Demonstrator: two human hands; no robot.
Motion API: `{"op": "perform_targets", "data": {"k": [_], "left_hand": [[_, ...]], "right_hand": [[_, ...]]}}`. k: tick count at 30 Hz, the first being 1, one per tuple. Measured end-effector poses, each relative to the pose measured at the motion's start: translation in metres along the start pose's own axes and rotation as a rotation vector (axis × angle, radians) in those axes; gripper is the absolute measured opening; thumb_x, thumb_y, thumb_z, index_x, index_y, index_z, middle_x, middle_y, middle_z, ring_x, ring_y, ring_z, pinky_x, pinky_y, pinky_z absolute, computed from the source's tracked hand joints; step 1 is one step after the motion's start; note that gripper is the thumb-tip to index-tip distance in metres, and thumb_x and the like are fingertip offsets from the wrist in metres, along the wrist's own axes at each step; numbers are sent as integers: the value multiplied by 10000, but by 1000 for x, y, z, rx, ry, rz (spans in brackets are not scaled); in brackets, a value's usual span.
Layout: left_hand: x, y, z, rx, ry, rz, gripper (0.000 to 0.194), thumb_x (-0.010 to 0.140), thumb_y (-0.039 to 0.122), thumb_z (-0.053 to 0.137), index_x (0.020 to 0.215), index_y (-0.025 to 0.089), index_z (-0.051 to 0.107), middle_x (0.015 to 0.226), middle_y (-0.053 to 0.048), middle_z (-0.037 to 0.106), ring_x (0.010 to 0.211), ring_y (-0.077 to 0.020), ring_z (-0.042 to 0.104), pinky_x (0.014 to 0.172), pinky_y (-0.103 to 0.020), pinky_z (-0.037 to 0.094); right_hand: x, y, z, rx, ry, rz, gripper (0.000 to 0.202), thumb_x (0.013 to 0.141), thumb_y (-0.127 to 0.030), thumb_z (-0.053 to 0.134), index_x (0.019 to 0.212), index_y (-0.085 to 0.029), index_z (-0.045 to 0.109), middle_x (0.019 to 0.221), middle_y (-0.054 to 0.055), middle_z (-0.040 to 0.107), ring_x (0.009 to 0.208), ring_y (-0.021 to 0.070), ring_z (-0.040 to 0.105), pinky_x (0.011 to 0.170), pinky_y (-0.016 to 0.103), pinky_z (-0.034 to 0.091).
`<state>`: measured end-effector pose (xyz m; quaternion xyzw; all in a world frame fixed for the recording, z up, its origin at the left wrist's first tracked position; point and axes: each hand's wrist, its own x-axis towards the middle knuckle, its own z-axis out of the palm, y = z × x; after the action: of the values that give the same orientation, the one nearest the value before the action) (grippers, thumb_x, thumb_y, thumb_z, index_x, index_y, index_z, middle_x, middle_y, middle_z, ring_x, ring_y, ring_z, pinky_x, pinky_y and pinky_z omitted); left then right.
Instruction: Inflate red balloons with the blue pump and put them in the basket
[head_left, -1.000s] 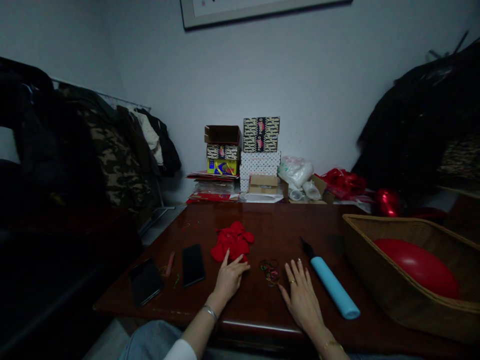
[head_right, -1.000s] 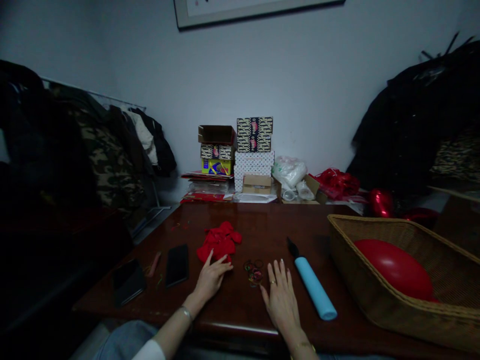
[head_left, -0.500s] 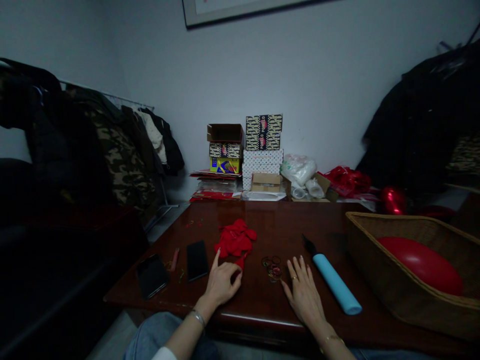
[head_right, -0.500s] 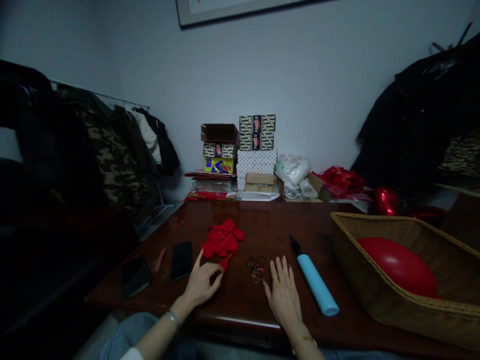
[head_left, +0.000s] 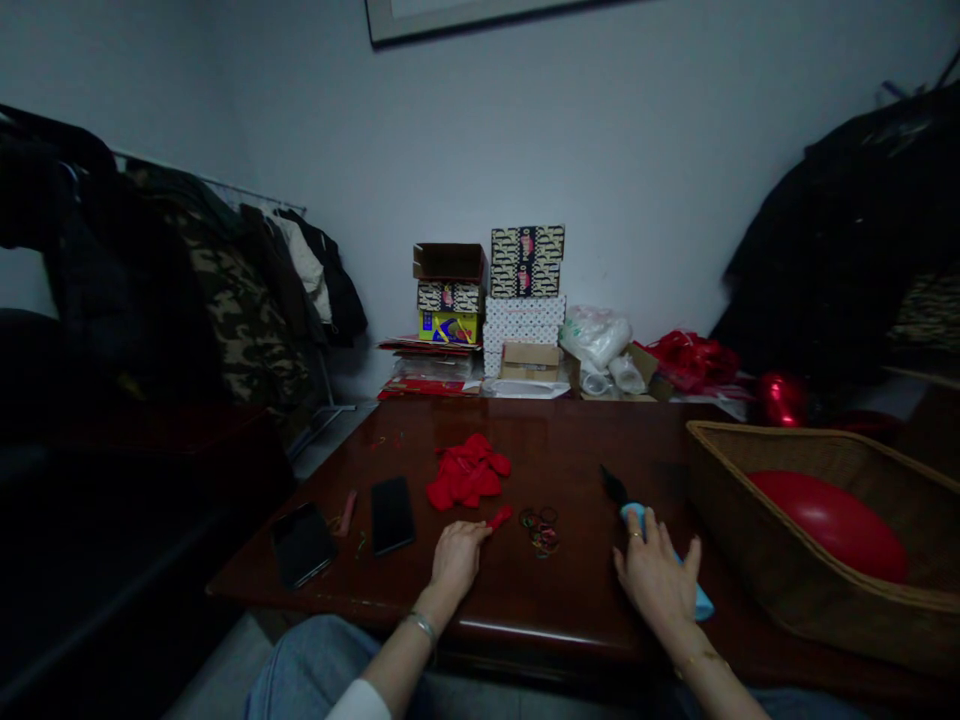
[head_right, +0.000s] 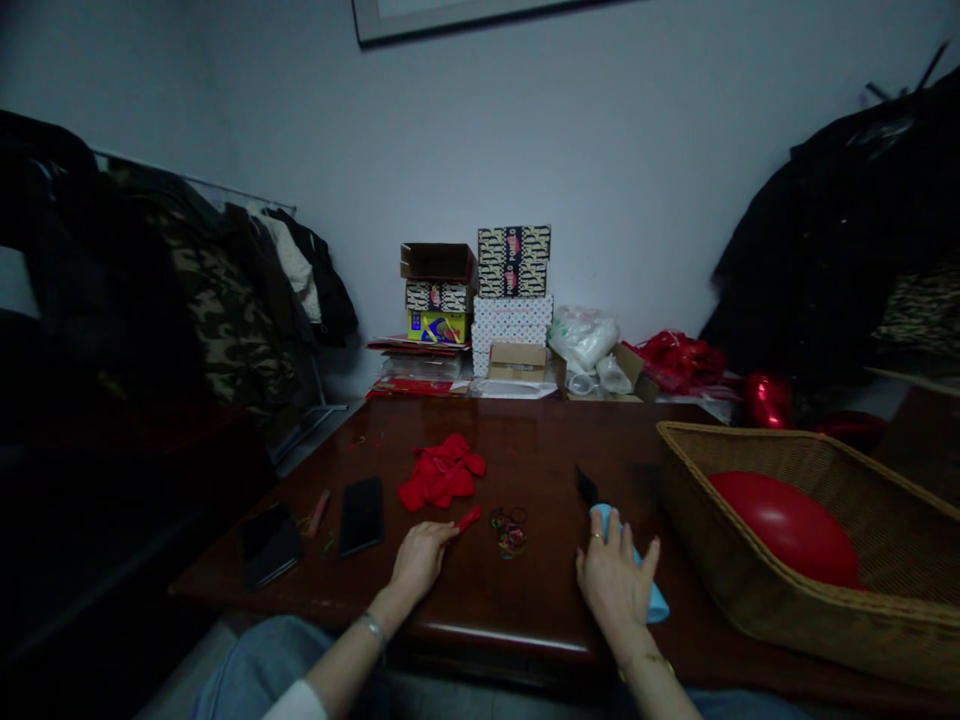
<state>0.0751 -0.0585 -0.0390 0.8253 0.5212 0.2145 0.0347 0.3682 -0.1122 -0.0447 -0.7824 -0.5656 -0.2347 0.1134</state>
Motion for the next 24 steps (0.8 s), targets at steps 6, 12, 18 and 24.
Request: {"op": "perform_targets", "data": {"k": [6, 12, 18, 24], "left_hand": [[3, -25, -25, -65, -63, 252, 388, 783, 81, 435, 1029, 276, 663, 1070, -14, 670, 1082, -189, 527, 1003, -421, 312], [-2, -19, -46, 0, 4, 156, 375, 688, 144, 548, 1046, 244, 600, 1218, -30, 577, 1204, -230, 403, 1071, -444, 211], [6, 3, -18, 66, 76, 129, 414, 773, 386, 570, 1146, 209, 554, 1265, -84, 535, 1246, -278, 350, 1070, -519, 165], [19, 12, 2, 125, 110, 108, 294, 780, 393, 580, 1016, 230, 646, 1195, -74, 593, 1210, -298, 396, 1063, -573, 102]], "right_hand": [[6, 26, 3, -29, -72, 8, 493, 836, -250, 356, 1306, -113, 416, 1275, 237, 462, 793, 272, 600, 759, 518, 381], [3, 32, -2, 2, -78, -60, 480, 835, -169, 286, 1282, -84, 438, 926, 210, 610, 722, 279, 594, 585, 408, 397], [-1, 24, -14, 141, -82, -267, 547, 805, -196, 389, 1351, -188, 344, 1158, 119, 566, 897, 231, 565, 780, 390, 387], [-11, 38, -27, 313, -127, -527, 604, 759, -181, 427, 1352, -261, 345, 1212, 59, 556, 996, 210, 536, 959, 422, 266]]}}
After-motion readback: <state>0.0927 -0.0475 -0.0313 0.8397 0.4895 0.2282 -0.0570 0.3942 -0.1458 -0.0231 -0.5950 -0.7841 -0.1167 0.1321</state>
